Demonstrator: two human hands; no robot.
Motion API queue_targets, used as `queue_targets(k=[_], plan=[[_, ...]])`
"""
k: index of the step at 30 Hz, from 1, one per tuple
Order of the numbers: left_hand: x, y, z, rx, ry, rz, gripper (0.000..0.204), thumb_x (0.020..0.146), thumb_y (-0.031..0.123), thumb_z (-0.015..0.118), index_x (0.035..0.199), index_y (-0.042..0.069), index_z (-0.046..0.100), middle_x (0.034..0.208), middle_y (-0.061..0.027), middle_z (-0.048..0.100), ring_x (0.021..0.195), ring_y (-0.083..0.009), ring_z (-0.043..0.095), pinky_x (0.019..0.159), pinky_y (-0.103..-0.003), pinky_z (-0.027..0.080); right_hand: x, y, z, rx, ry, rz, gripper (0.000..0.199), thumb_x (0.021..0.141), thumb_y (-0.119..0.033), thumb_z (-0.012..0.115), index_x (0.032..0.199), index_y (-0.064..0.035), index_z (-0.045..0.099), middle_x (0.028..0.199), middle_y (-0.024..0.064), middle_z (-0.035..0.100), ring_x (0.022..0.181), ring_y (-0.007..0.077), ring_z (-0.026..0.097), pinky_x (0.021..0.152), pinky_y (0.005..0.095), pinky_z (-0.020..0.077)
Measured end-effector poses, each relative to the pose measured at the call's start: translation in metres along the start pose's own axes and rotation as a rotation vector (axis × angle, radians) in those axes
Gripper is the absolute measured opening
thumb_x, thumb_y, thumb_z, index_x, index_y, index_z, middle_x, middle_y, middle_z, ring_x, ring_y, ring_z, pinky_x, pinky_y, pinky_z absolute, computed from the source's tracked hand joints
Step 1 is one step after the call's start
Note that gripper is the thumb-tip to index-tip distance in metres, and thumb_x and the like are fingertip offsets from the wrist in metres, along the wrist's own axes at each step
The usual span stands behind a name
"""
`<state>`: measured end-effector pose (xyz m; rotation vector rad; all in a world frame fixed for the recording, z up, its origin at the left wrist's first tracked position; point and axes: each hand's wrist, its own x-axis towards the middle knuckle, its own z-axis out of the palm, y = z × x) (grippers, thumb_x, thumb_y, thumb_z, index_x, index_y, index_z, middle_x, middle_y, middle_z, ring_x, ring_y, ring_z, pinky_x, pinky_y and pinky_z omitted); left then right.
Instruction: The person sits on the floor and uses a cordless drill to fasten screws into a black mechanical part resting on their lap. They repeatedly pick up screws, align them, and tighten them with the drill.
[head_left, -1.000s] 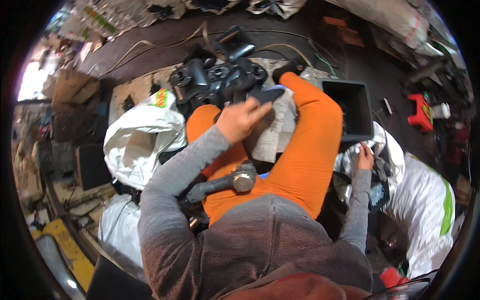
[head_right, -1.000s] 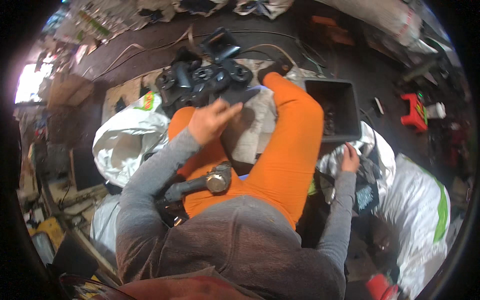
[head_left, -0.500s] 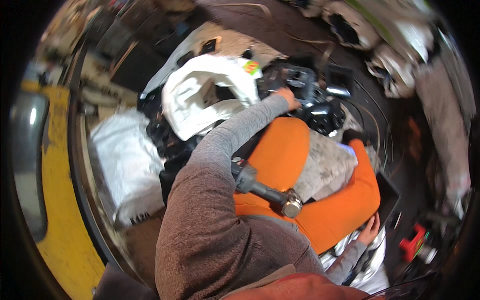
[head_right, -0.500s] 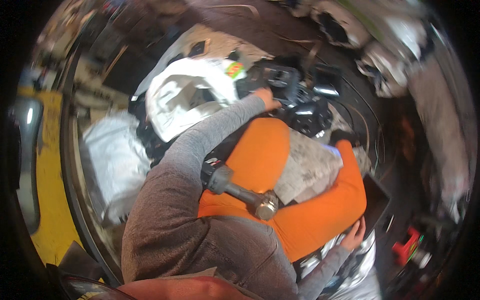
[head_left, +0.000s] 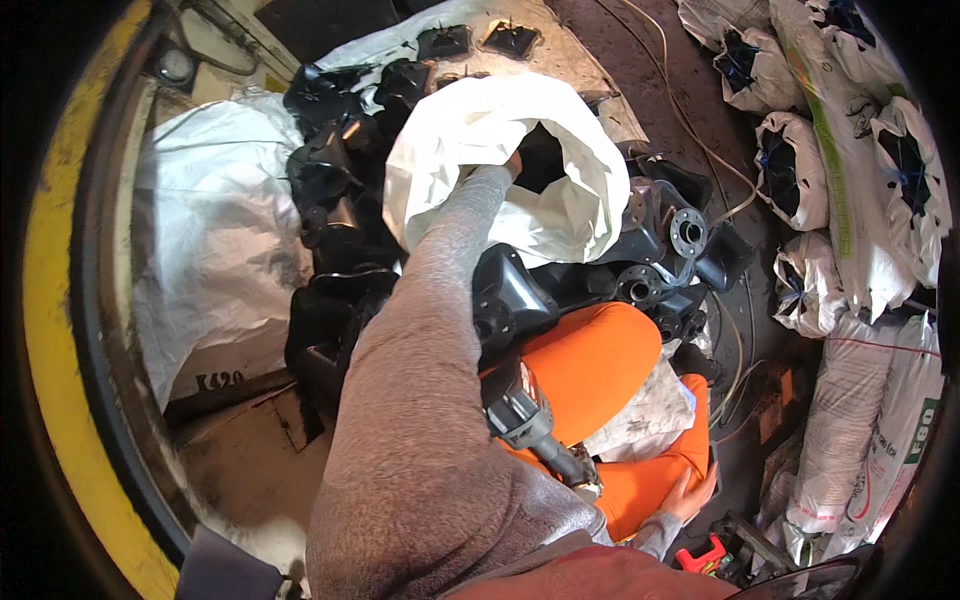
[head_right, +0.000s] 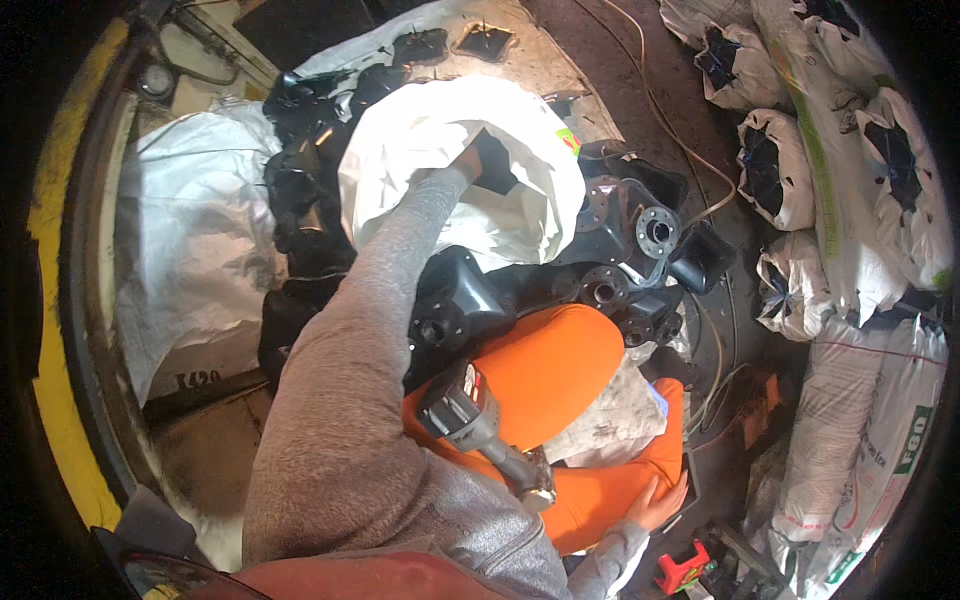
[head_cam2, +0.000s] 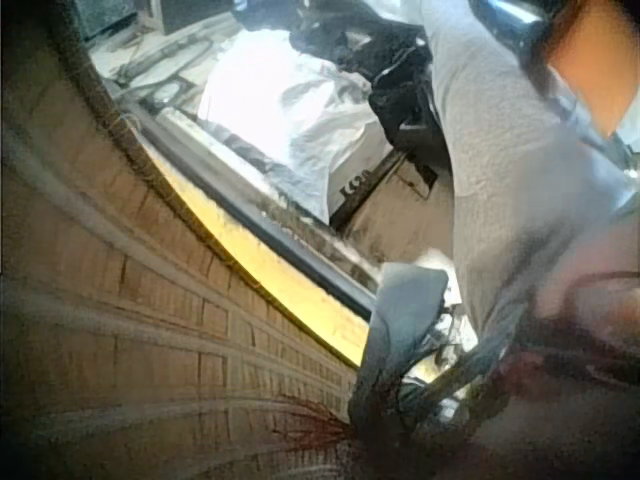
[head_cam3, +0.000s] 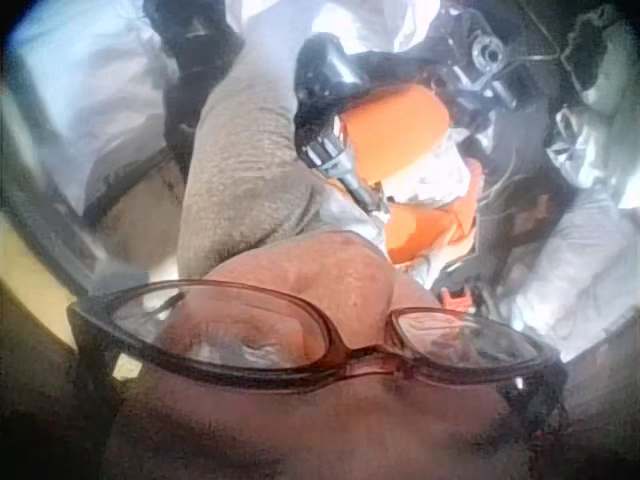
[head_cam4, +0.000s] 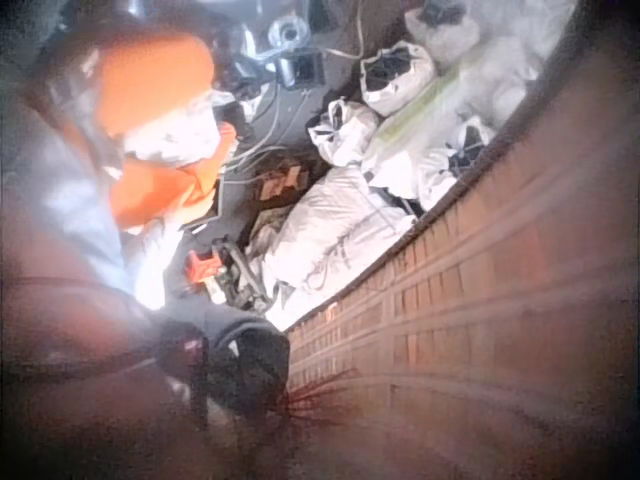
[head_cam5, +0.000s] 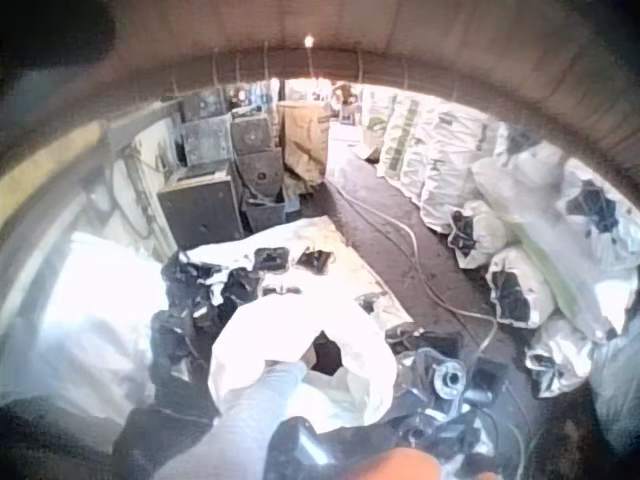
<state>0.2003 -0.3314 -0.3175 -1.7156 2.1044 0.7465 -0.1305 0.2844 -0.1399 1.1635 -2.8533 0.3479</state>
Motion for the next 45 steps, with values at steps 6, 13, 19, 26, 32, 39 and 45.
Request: queue_targets(k=[6,13,19,26,32,39,45], plan=[[0.039,-0.007,0.022,0.03,-0.02,-0.07,0.027,0.087,0.02,0.054,0.094,-0.001,0.069,0.095,-0.0196,0.068,0.092,-0.0278,0.065,0.084,-0.039,0.049,-0.059,0.026,0.007,0.123,0.113,0.258,0.061,0.09,-0.031,0.062,0.14,-0.0008,0.044,0.147,0.0206,0.039,0.136,0.0357,0.036,0.113,0.0447,0.0277],[0.052,-0.026,0.021,-0.024,0.051,0.075,0.026,0.089,0.018,0.053,0.094,-0.001,0.069,0.095,-0.0175,0.067,0.092,-0.0253,0.064,0.085,-0.037,0.048,-0.043,-0.006,-0.004,0.136,0.112,0.347,0.057,0.089,-0.026,0.062,0.138,-0.0003,0.046,0.147,0.0203,0.037,0.136,0.0355,0.035,0.113,0.0434,0.0275],[-0.023,-0.086,-0.038,-0.455,0.014,0.258,0.025,0.09,0.017,0.052,0.093,-0.002,0.068,0.094,-0.0157,0.067,0.093,-0.0232,0.063,0.086,-0.035,0.047,-0.047,0.011,0.01,0.083,0.157,0.341,0.058,0.085,-0.026,0.067,0.135,-0.0029,0.049,0.146,0.0202,0.04,0.134,0.0365,0.039,0.112,0.0435,0.0296],[-0.224,-0.004,-0.098,-0.865,-0.574,0.588,0.024,0.092,0.016,0.051,0.093,-0.002,0.067,0.094,-0.0136,0.067,0.093,-0.0208,0.061,0.087,-0.033,0.045,-0.121,0.183,0.02,0.434,0.479,0.97,0.036,0.094,-0.03,0.057,0.12,-0.0064,0.063,0.118,0.013,0.066,0.113,0.0256,0.06,0.098,0.035,0.0441],[-0.36,0.253,-0.064,-0.529,-0.143,1.265,0.02,0.094,0.007,0.046,0.102,-0.002,0.062,0.094,-0.0061,0.064,0.09,-0.016,0.058,0.086,-0.028,0.043,-0.116,0.249,0.096,0.381,0.024,0.856,0.028,0.088,-0.03,0.06,0.113,-0.0198,0.069,0.111,0.0097,0.069,0.107,0.0279,0.064,0.093,0.0378,0.0486],[-0.334,0.31,0.1,0.337,0.005,1.466,0.024,0.082,0.014,0.063,0.106,0.012,0.065,0.08,-0.0147,0.062,0.073,-0.0327,0.061,0.067,-0.042,0.051,-0.039,0.252,0.172,0.298,-0.561,0.967,0.045,0.086,-0.022,0.062,0.131,-0.0273,0.058,0.134,0.0093,0.056,0.123,0.0279,0.055,0.105,0.0391,0.0431],[-0.38,0.313,0.101,0.62,-0.235,1.392,0.045,0.081,0.014,0.065,0.126,0.015,0.058,0.096,-0.0099,0.065,0.093,-0.031,0.062,0.078,-0.041,0.052,-0.015,0.293,0.23,0.304,-0.62,1.266,0.051,0.085,-0.027,0.064,0.134,-0.0236,0.054,0.138,0.01,0.053,0.127,0.0283,0.052,0.107,0.0412,0.0417]])
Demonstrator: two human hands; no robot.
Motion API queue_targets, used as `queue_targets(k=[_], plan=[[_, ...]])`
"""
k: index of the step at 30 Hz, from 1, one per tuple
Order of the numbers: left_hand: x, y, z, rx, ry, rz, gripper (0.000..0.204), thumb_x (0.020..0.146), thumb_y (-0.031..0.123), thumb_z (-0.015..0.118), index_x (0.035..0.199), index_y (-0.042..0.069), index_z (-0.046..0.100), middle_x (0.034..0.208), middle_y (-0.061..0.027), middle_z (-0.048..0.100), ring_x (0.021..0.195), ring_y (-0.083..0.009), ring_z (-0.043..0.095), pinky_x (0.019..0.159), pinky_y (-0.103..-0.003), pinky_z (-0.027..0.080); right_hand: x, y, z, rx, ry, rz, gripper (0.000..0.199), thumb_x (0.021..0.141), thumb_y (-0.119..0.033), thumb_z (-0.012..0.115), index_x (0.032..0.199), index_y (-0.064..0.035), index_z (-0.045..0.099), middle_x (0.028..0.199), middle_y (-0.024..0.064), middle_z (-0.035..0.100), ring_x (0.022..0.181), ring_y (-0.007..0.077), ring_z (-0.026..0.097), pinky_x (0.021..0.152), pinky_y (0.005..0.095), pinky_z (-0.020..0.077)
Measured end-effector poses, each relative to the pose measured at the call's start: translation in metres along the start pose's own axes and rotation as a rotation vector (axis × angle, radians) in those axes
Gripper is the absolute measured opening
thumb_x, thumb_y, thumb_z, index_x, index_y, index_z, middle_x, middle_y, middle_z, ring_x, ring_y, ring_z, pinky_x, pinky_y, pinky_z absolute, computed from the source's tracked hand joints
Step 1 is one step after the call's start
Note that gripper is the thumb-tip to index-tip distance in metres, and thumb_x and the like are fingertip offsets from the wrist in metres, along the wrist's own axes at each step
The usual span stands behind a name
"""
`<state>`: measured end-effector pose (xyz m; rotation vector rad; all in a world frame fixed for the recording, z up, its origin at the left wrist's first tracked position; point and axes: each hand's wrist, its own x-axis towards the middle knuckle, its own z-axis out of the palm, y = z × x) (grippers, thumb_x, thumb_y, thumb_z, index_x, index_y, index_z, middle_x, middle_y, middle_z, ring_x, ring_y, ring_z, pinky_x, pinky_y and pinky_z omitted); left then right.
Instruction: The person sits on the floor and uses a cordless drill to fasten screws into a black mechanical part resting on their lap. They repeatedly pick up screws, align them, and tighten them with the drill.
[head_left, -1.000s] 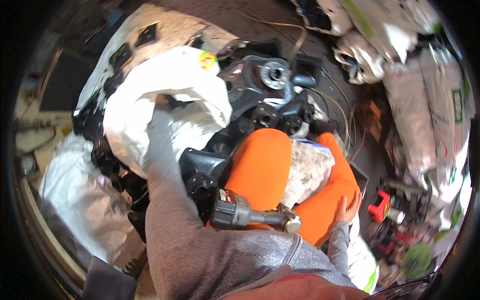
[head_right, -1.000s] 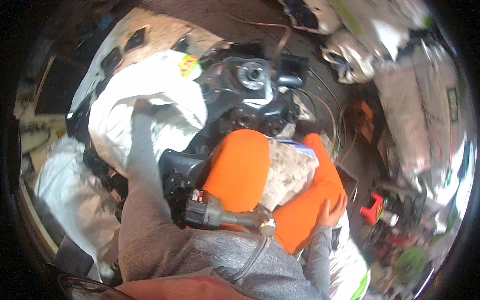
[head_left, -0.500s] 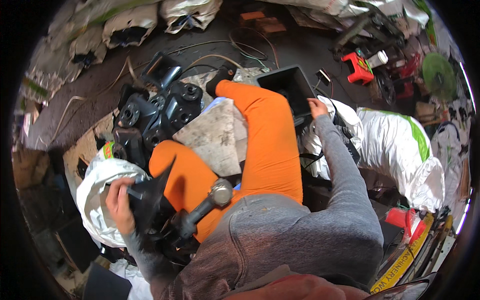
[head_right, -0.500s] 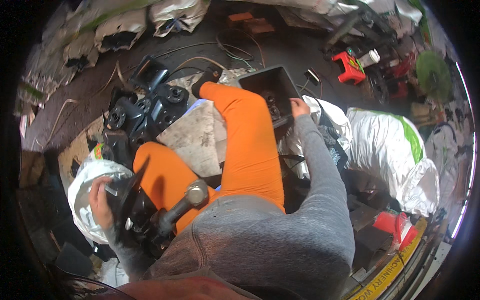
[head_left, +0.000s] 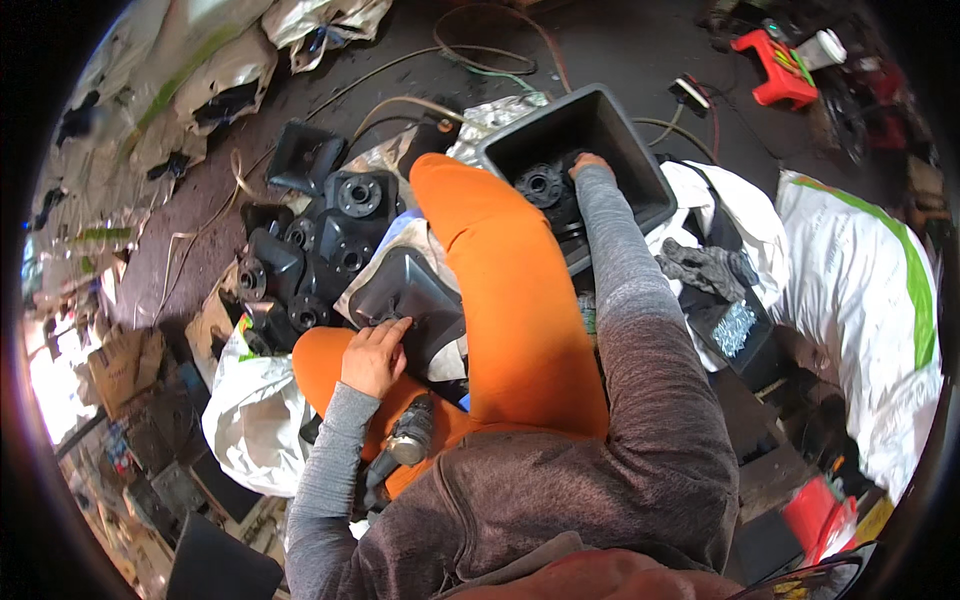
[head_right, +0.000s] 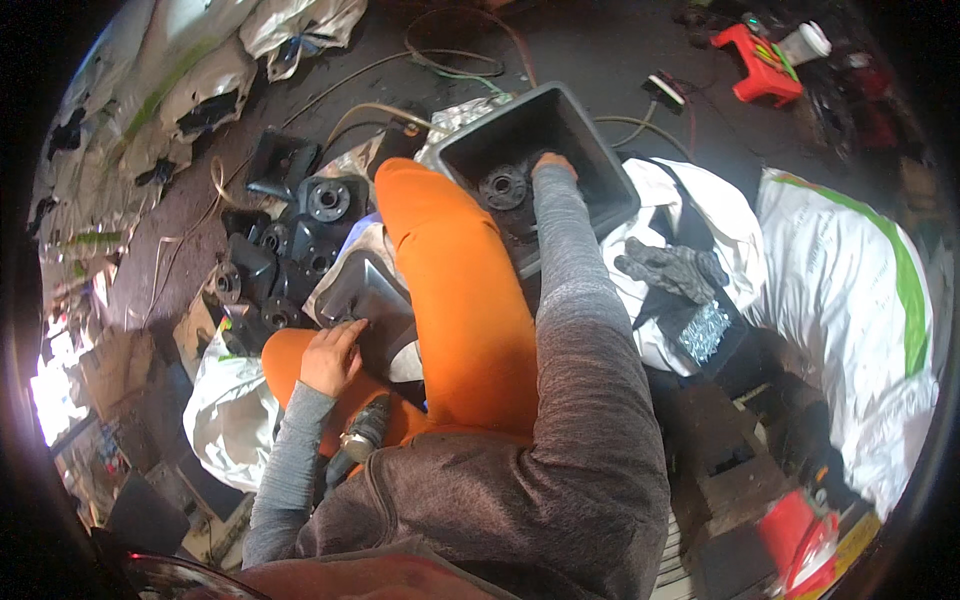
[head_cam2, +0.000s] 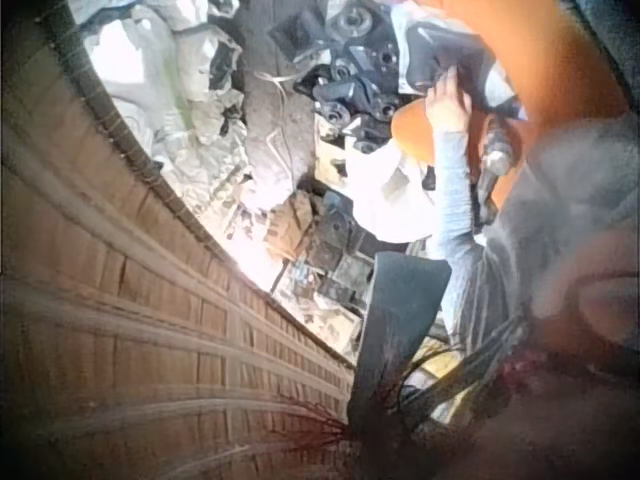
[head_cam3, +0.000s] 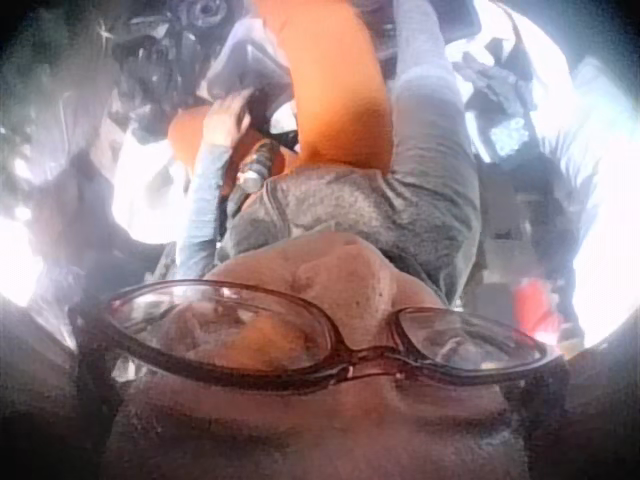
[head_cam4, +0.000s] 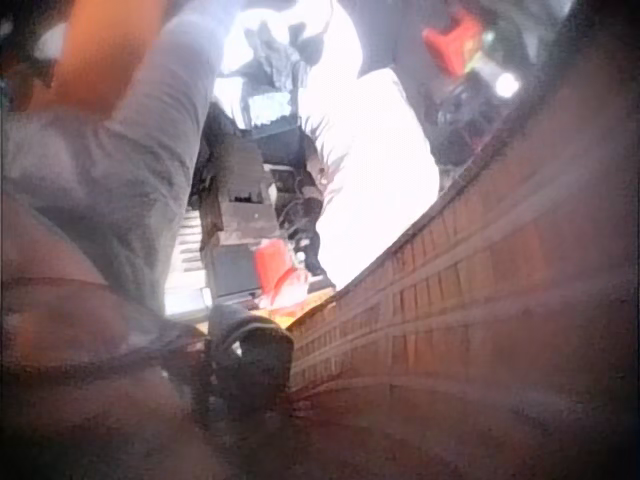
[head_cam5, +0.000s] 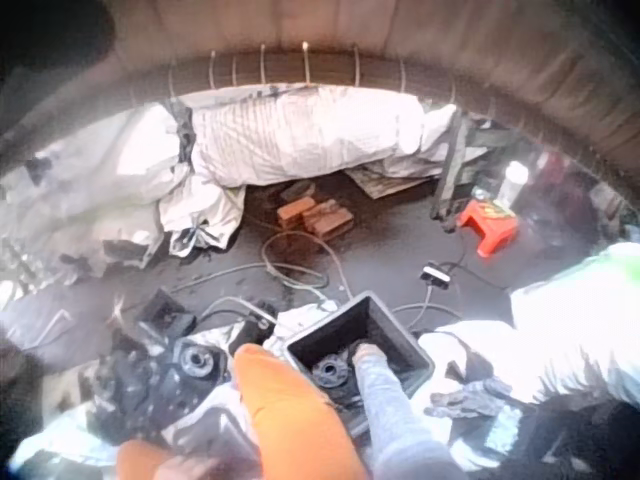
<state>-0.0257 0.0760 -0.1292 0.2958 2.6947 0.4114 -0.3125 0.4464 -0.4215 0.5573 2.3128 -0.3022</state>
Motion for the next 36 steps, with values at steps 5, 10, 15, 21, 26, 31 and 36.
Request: queue_targets(k=[5,10,15,21,26,31,36], plan=[[-0.064,0.027,-0.036,-0.3,0.058,-0.273,0.044,0.086,0.019,0.066,0.128,0.008,0.057,0.113,-0.0155,0.064,0.107,-0.0314,0.062,0.089,-0.038,0.05,-0.037,-0.015,0.038,0.191,0.257,0.053,0.042,0.081,-0.033,0.072,0.117,-0.0164,0.057,0.119,0.0141,0.063,0.112,0.032,0.061,0.094,0.0457,0.0493],[-0.129,0.05,-0.031,-0.392,-0.087,-0.299,0.063,0.082,0.03,0.073,0.135,0.006,0.05,0.12,-0.0194,0.061,0.112,-0.0357,0.06,0.096,-0.04,0.047,-0.027,-0.001,0.019,0.399,0.342,0.028,0.047,0.071,-0.037,0.079,0.111,-0.0211,0.058,0.107,0.0158,0.068,0.103,0.0338,0.065,0.089,0.0441,0.0501],[-0.151,0.054,0.001,-0.226,-0.11,-0.318,0.077,0.066,0.021,0.079,0.135,0.007,0.048,0.11,-0.0167,0.059,0.097,-0.0364,0.061,0.086,-0.043,0.049,-0.138,-0.019,-0.062,0.694,0.512,-0.651,0.06,0.07,-0.029,0.078,0.125,-0.016,0.055,0.105,0.0158,0.069,0.09,0.0307,0.067,0.079,0.0388,0.0526],[-0.185,0.055,0.01,-0.183,-0.083,-0.274,0.083,0.065,0.019,0.078,0.138,0.005,0.044,0.103,-0.0148,0.058,0.095,-0.0336,0.061,0.084,-0.043,0.049,-0.368,-0.077,-0.038,0.111,0.397,-1.792,0.054,0.065,-0.023,0.073,0.118,-0.0184,0.065,0.095,0.0043,0.065,0.092,0.0267,0.054,0.088,0.0397,0.0458],[-0.219,0.049,0.033,-0.314,0.063,-0.312,0.085,0.065,0.018,0.077,0.141,0.005,0.042,0.105,-0.0159,0.057,0.098,-0.0342,0.06,0.085,-0.043,0.048,-0.381,-0.102,0.044,-0.239,0.29,-1.804,0.049,0.065,-0.015,0.073,0.114,-0.0169,0.066,0.1,0.0037,0.06,0.101,0.0273,0.05,0.09,0.0368,0.0466],[-0.223,0.037,0.039,-0.339,0.119,-0.24,0.084,0.065,0.018,0.077,0.141,0.007,0.043,0.111,-0.0157,0.058,0.102,-0.0352,0.058,0.087,-0.043,0.047,-0.38,-0.102,0.042,-0.407,0.297,-1.854,0.05,0.067,-0.016,0.074,0.116,-0.0169,0.064,0.111,0.0053,0.057,0.106,0.0284,0.05,0.093,0.0388,0.0463],[-0.225,0.032,0.049,-0.437,0.086,-0.205,0.087,0.059,0.003,0.073,0.141,0.011,0.044,0.109,-0.0175,0.057,0.101,-0.0368,0.058,0.086,-0.043,0.048,-0.411,-0.071,0.031,-0.233,0.35,-1.747,0.049,0.07,-0.022,0.075,0.117,-0.0183,0.064,0.132,0.008,0.05,0.121,0.0314,0.046,0.101,0.0439,0.0415]])
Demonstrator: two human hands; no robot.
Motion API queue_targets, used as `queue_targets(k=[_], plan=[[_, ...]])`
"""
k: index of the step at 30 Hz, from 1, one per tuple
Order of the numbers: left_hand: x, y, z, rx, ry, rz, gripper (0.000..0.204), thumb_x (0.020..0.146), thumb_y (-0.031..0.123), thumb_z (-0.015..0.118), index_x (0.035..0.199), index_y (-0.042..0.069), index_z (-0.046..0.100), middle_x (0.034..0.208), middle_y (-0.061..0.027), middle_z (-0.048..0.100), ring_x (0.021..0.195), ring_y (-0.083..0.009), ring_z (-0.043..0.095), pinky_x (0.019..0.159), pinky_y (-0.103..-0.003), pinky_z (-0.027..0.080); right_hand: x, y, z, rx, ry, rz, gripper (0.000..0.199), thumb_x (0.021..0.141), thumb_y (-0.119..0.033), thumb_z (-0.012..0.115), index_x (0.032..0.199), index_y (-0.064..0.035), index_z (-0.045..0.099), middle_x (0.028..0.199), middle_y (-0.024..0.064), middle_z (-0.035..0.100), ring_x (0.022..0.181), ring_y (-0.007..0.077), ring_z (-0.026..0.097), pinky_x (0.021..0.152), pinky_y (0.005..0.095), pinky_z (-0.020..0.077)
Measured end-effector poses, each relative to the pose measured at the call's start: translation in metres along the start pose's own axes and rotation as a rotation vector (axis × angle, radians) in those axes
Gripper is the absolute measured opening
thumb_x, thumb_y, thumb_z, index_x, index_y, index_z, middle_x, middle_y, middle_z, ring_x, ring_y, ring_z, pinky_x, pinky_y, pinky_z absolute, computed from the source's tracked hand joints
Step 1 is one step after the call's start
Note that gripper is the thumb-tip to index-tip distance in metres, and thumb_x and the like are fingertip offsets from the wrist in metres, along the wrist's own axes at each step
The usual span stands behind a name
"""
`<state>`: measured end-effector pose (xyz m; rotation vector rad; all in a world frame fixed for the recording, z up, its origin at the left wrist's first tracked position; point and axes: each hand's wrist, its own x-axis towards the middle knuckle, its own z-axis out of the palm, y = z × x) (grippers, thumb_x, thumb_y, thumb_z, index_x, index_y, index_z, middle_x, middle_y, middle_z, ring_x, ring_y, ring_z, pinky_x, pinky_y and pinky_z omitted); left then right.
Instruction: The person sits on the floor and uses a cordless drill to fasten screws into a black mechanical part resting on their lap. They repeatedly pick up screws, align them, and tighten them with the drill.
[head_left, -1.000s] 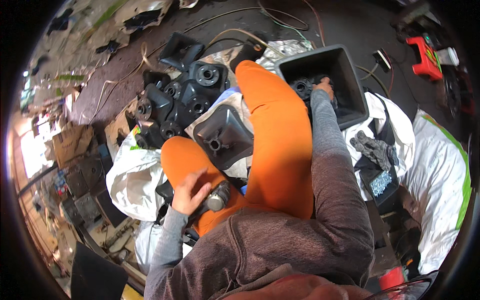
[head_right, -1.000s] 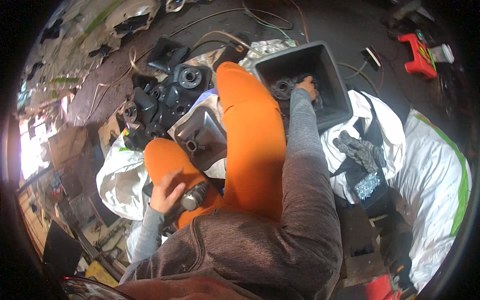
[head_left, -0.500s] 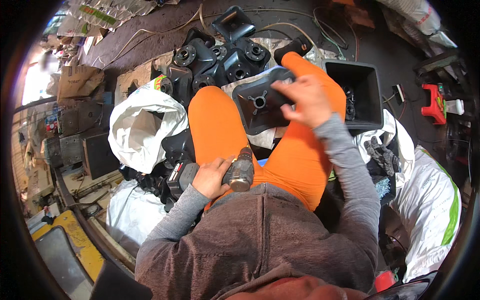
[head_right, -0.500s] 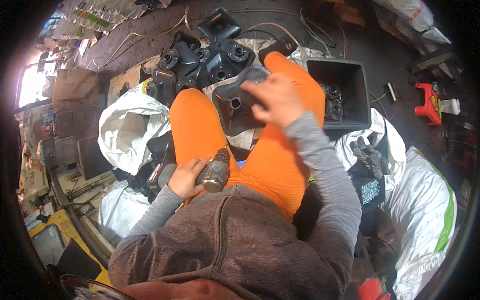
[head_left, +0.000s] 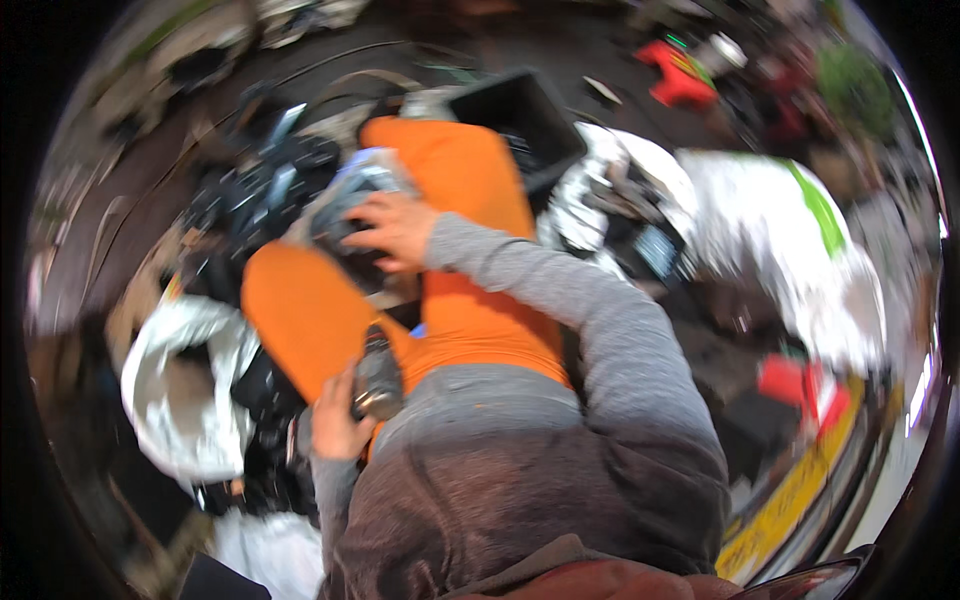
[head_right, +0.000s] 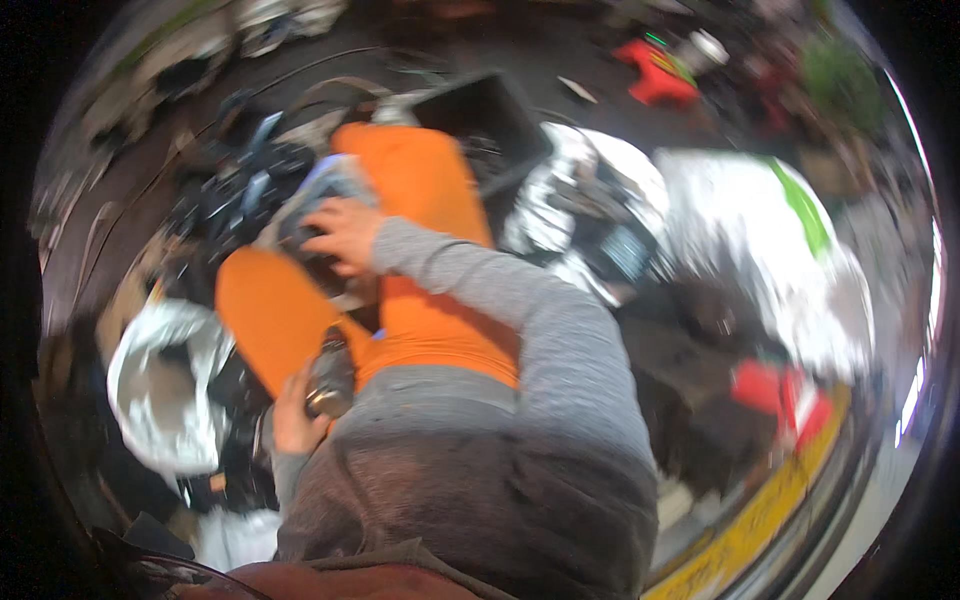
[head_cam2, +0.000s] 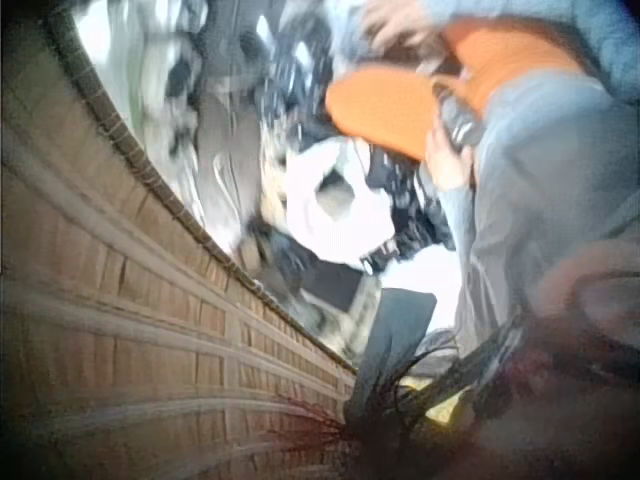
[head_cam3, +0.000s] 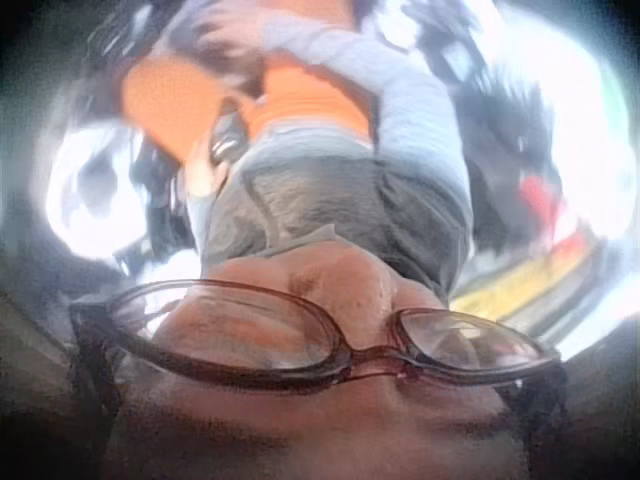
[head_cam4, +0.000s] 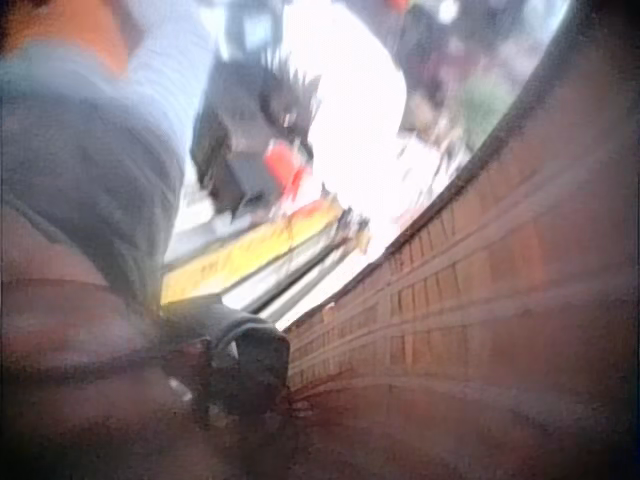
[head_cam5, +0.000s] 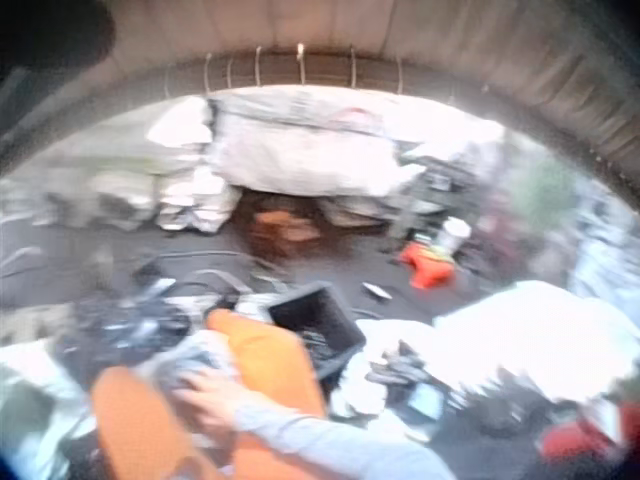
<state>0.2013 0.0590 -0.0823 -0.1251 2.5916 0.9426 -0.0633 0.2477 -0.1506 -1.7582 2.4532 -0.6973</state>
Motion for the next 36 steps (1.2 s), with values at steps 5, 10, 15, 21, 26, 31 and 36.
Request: queue_targets(k=[5,10,15,21,26,31,36], plan=[[0.002,-0.003,0.003,-0.073,-0.024,0.005,0.082,0.064,0.0,0.07,0.141,0.006,0.043,0.115,-0.0215,0.053,0.104,-0.039,0.057,0.088,-0.041,0.047,-0.115,0.006,-0.085,-0.113,0.525,0.312,0.029,0.075,-0.016,0.068,0.104,-0.0125,0.068,0.11,0.0065,0.066,0.109,0.029,0.057,0.095,0.0427,0.0446],[0.014,-0.004,-0.001,-0.01,0.015,0.089,0.077,0.066,0.005,0.071,0.139,0.005,0.046,0.114,-0.0197,0.054,0.1,-0.0377,0.06,0.085,-0.041,0.049,-0.385,0.051,-0.095,-0.381,0.459,1.495,0.019,0.086,-0.014,0.06,0.1,-0.0065,0.069,0.095,0.0135,0.071,0.086,0.0293,0.068,0.078,0.0379,0.0529],[0.012,0.008,0.001,0.053,0.068,-0.011,0.073,0.067,0.008,0.071,0.136,0.007,0.05,0.113,-0.0173,0.056,0.099,-0.0361,0.062,0.084,-0.039,0.051,-0.459,0.095,-0.07,-0.162,0.116,1.886,0.037,0.081,-0.034,0.071,0.113,-0.0154,0.067,0.118,0.0127,0.065,0.111,0.0304,0.061,0.095,0.0407,0.0481],[0.012,0.011,0.003,0.087,0.088,-0.006,0.071,0.068,0.012,0.07,0.136,0.008,0.05,0.115,-0.018,0.057,0.1,-0.0363,0.062,0.084,-0.039,0.051,-0.43,0.1,-0.065,-0.25,-0.083,1.962,0.055,0.075,-0.045,0.075,0.122,-0.0209,0.059,0.121,0.0092,0.058,0.117,0.0298,0.055,0.097,0.0435,0.0465],[0.013,0.014,0.001,0.079,0.055,-0.023,0.068,0.069,0.013,0.07,0.134,0.007,0.051,0.117,-0.0185,0.056,0.102,-0.0369,0.062,0.085,-0.04,0.051,-0.422,0.107,-0.064,-0.216,-0.095,1.972,0.049,0.077,-0.038,0.074,0.12,-0.0182,0.06,0.122,0.013,0.06,0.116,0.0322,0.056,0.096,0.0441,0.0471],[0.019,0.015,-0.001,0.077,0.024,0.016,0.065,0.07,0.014,0.07,0.132,0.005,0.052,0.117,-0.0184,0.057,0.102,-0.0369,0.061,0.085,-0.04,0.051,-0.454,0.108,-0.072,-0.151,-0.028,1.916,0.037,0.075,-0.029,0.076,0.109,-0.0159,0.067,0.104,0.0121,0.07,0.102,0.0311,0.065,0.091,0.0425,0.0494],[0.013,0.016,-0.001,0.086,0.024,-0.03,0.065,0.07,0.013,0.07,0.131,0.003,0.052,0.117,-0.0183,0.057,0.102,-0.037,0.062,0.086,-0.039,0.051,-0.464,0.105,-0.076,0.013,0.255,1.844,0.025,0.078,-0.016,0.074,0.102,-0.0104,0.068,0.089,0.0086,0.071,0.083,0.0232,0.069,0.073,0.0371,0.0549]])
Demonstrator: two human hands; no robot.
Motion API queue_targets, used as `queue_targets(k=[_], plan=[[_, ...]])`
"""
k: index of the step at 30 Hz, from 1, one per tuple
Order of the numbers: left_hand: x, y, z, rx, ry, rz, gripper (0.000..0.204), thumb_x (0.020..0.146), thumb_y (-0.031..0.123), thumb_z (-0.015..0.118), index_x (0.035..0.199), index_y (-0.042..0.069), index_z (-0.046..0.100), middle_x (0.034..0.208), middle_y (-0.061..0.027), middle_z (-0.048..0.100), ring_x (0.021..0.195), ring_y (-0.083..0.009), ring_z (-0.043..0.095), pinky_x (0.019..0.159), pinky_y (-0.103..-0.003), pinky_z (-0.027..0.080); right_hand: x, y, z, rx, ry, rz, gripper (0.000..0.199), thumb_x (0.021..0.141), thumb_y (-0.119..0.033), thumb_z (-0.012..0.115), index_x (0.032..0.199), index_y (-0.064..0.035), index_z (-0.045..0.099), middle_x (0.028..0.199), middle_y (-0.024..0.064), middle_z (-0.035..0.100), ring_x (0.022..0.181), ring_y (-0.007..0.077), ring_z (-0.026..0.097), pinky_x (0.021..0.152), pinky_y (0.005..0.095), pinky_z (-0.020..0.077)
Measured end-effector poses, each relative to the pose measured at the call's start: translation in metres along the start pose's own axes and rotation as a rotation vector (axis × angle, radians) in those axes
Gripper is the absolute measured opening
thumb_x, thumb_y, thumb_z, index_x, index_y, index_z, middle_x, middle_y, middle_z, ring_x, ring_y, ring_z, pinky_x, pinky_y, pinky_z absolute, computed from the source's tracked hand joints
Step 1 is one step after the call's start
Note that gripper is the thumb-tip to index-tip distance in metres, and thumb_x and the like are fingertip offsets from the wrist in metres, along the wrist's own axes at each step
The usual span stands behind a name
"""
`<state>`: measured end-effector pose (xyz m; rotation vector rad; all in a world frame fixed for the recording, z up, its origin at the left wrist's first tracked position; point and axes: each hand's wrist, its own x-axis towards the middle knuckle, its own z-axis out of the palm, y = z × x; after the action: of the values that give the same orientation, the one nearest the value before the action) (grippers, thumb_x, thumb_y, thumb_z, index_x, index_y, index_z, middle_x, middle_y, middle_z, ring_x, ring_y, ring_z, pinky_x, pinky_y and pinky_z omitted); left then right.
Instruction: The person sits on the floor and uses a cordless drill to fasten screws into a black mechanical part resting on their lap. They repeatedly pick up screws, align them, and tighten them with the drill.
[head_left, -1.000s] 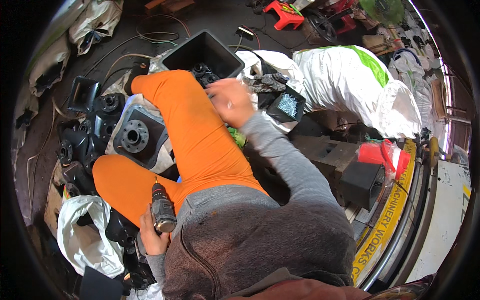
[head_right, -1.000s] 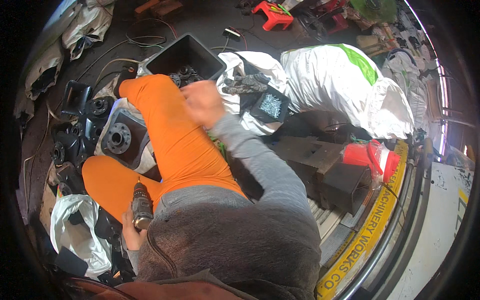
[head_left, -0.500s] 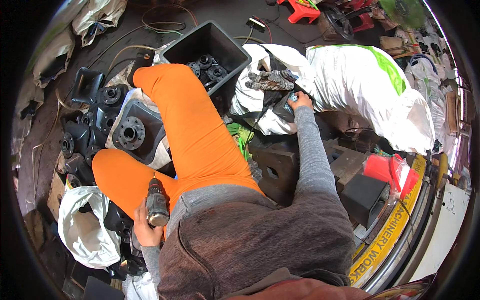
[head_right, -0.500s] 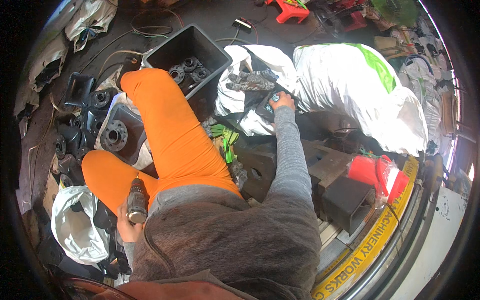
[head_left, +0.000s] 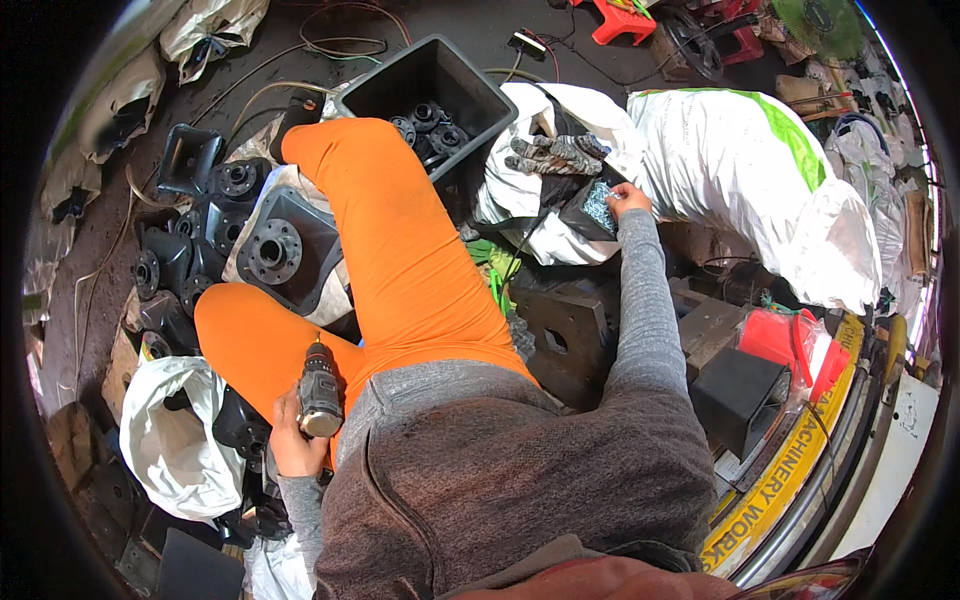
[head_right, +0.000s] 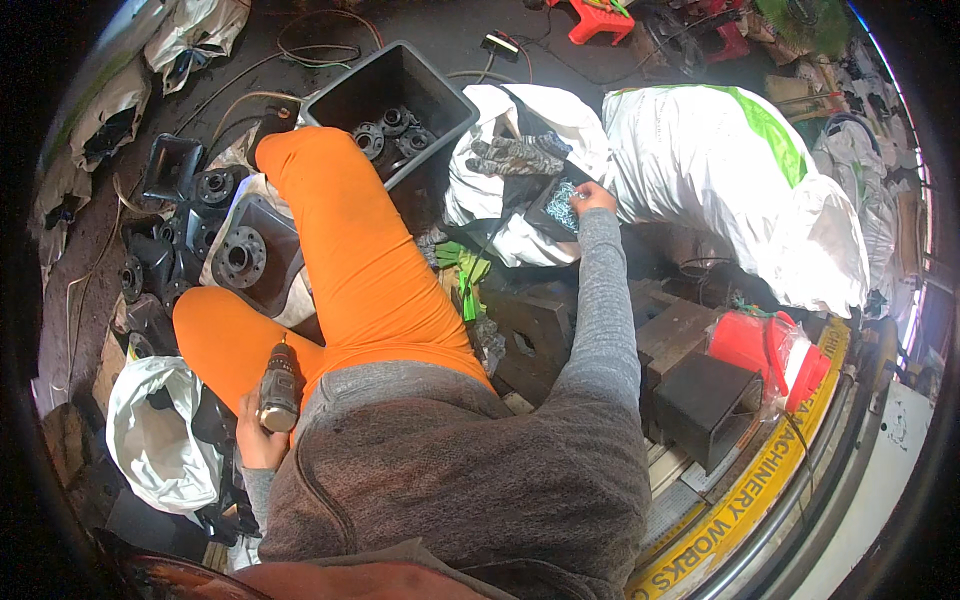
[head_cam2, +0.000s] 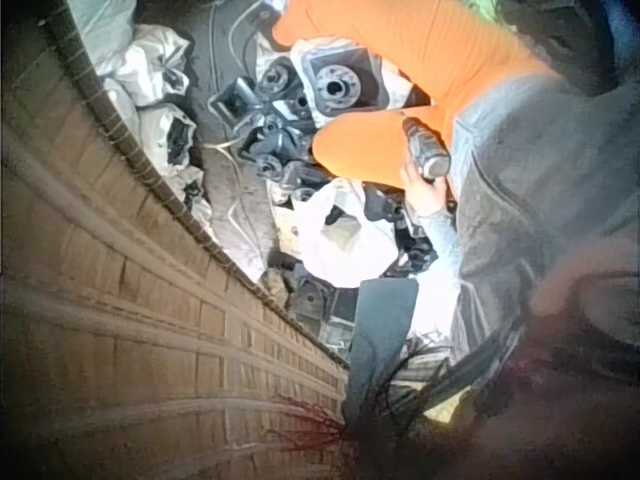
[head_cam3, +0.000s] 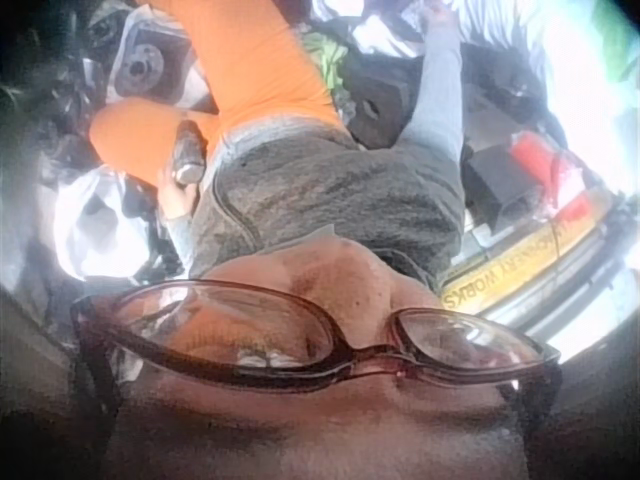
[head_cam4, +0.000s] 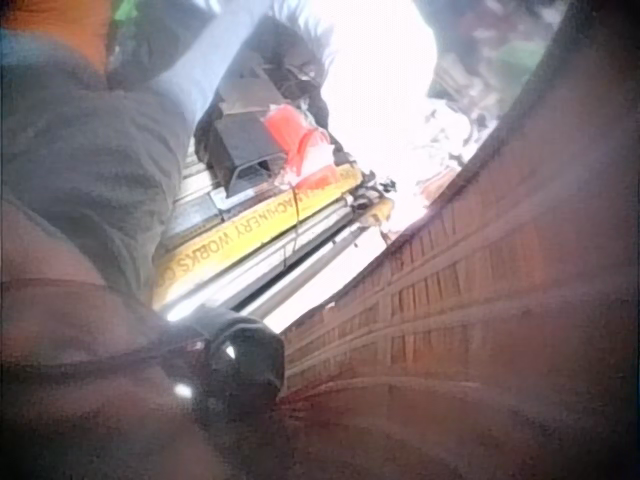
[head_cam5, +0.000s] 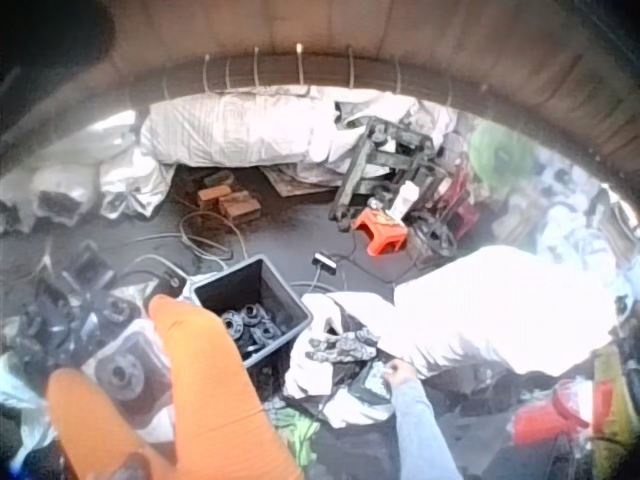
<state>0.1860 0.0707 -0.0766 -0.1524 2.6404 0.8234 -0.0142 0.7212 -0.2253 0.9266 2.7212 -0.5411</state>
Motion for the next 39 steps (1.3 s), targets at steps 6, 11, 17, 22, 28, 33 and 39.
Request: queue_targets(k=[6,11,17,22,28,33,39], plan=[[0.006,0.0,-0.001,-0.019,-0.013,0.028,0.066,0.068,0.011,0.07,0.131,0.005,0.053,0.116,-0.0184,0.057,0.101,-0.0373,0.062,0.086,-0.039,0.051,-0.012,0.02,-0.007,0.777,-0.049,0.329,0.03,0.083,0.0,0.065,0.112,-0.0052,0.06,0.087,0.0072,0.068,0.07,0.0178,0.067,0.06,0.034,0.0582],[0.007,0.007,-0.004,-0.011,-0.025,0.009,0.067,0.066,0.01,0.07,0.131,0.005,0.053,0.116,-0.018,0.057,0.101,-0.0373,0.063,0.085,-0.039,0.051,-0.019,0.037,-0.011,1.22,-0.074,0.391,0.025,0.085,-0.004,0.055,0.11,-0.0039,0.058,0.091,0.0087,0.062,0.08,0.0212,0.065,0.069,0.0432,0.0597],[0.005,0.004,-0.002,-0.015,-0.015,0.019,0.065,0.067,0.011,0.07,0.13,0.005,0.053,0.115,-0.0179,0.057,0.099,-0.0381,0.063,0.083,-0.04,0.052,-0.018,0.044,-0.011,1.487,-0.112,0.479,0.022,0.086,-0.019,0.059,0.104,-0.0062,0.057,0.084,0.0059,0.052,0.067,0.0181,0.053,0.072,0.046,0.057],[0.004,-0.004,0.0,0.011,-0.018,0.051,0.07,0.068,0.012,0.071,0.134,0.007,0.05,0.114,-0.0183,0.057,0.096,-0.0388,0.063,0.081,-0.041,0.052,-0.014,0.053,0.002,1.687,-0.111,0.311,0.02,0.091,-0.02,0.061,0.105,-0.0063,0.057,0.086,0.004,0.052,0.065,0.015,0.051,0.064,0.0362,0.0532],[0.014,0.008,-0.002,0.132,-0.066,-0.004,0.083,0.066,0.009,0.071,0.143,0.01,0.04,0.112,-0.0178,0.057,0.093,-0.04,0.063,0.076,-0.043,0.053,-0.033,0.024,-0.002,1.916,-0.08,0.234,0.028,0.084,-0.01,0.055,0.111,-0.0043,0.057,0.084,0.0027,0.056,0.066,0.0142,0.052,0.069,0.0349,0.054],[0.014,0.005,0.0,0.101,-0.025,0.042,0.082,0.066,0.007,0.07,0.142,0.01,0.041,0.112,-0.0174,0.058,0.093,-0.0399,0.063,0.075,-0.043,0.053,-0.029,0.028,0.005,1.942,-0.067,0.269,0.042,0.074,-0.007,0.045,0.113,-0.001,0.059,0.084,0.0047,0.056,0.066,0.0169,0.052,0.071,0.0367,0.0533],[0.011,0.004,0.0,0.112,-0.034,0.017,0.082,0.066,0.009,0.072,0.142,0.01,0.042,0.115,-0.0178,0.058,0.094,-0.0398,0.063,0.075,-0.043,0.053,-0.041,0.014,0.003,2.026,-0.06,0.31,0.031,0.081,-0.016,0.045,0.105,-0.0021,0.06,0.091,0.0077,0.061,0.073,0.0204,0.057,0.073,0.0436,0.0523]])
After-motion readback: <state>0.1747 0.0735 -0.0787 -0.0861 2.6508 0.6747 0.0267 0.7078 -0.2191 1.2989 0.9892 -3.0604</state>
